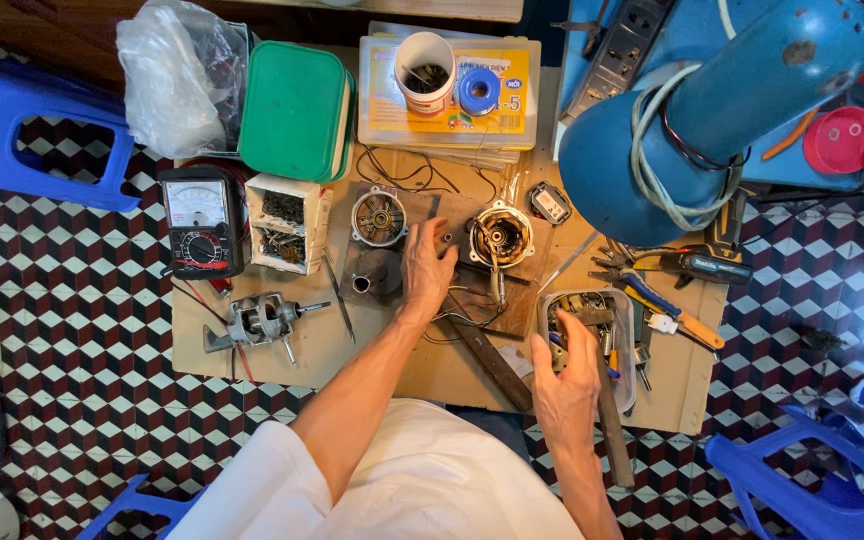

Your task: The person disassembles and reassembles small electromechanical components on a workbench. They use a hammer to tap a metal ring into place, then insert a shaft and secure it with a screwdriver. The person handles a motor housing and rotor, aligning parts and tightening fasteners.

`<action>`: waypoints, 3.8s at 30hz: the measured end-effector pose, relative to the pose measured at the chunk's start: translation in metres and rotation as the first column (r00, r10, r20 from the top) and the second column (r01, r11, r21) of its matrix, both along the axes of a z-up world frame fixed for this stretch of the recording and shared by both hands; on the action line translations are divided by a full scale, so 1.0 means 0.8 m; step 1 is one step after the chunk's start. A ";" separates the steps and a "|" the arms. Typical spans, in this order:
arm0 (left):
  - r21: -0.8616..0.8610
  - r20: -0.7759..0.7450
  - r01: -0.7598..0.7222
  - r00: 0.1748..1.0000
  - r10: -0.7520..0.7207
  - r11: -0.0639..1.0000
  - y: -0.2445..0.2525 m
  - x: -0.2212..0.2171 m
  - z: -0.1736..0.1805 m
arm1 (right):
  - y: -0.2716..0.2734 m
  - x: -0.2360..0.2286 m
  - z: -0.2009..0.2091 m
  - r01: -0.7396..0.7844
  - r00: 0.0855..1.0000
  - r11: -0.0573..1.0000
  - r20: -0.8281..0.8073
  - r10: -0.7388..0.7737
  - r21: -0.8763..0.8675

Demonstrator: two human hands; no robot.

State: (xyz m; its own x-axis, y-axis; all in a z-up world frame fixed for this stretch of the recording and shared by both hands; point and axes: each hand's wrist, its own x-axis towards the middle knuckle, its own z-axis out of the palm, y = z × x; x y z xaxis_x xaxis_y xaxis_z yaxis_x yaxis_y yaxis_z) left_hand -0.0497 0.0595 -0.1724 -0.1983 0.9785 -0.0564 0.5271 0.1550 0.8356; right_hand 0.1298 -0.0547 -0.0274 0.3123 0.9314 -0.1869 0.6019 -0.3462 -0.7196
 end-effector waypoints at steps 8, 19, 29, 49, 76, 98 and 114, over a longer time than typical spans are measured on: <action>-0.121 0.068 -0.033 0.997 0.041 0.992 -0.026 0.049 0.091 | 0.102 0.006 -0.047 0.016 0.993 0.999 -0.117 -0.019 -0.030; -0.351 0.330 -0.242 0.872 0.362 0.904 -0.035 0.012 0.013 | 0.135 -0.042 -0.070 -0.308 0.949 0.938 0.128 0.289 0.163; -0.499 0.401 -0.145 0.836 0.375 0.855 -0.070 0.016 -0.023 | 0.150 -0.063 -0.093 -0.208 0.952 0.977 0.238 0.190 0.050; -0.413 0.904 0.361 0.271 0.329 0.836 -0.044 0.001 0.089 | 0.107 -0.036 -0.046 0.128 0.430 0.968 -0.867 -0.252 -0.217; -0.366 0.891 0.267 -0.176 0.418 0.892 -0.223 -0.162 0.140 | 0.243 -0.187 -0.184 -0.475 0.859 0.851 0.092 0.503 -0.223; -0.240 0.736 0.388 -0.525 0.427 0.890 -0.110 -0.097 0.160 | 0.061 -0.008 -0.009 0.218 0.445 0.959 -0.856 -0.262 -0.180; -0.311 0.668 0.276 0.744 0.003 0.910 -0.037 -0.039 0.254 | -0.005 -0.044 0.025 0.086 -0.256 0.953 -0.931 -0.262 -0.292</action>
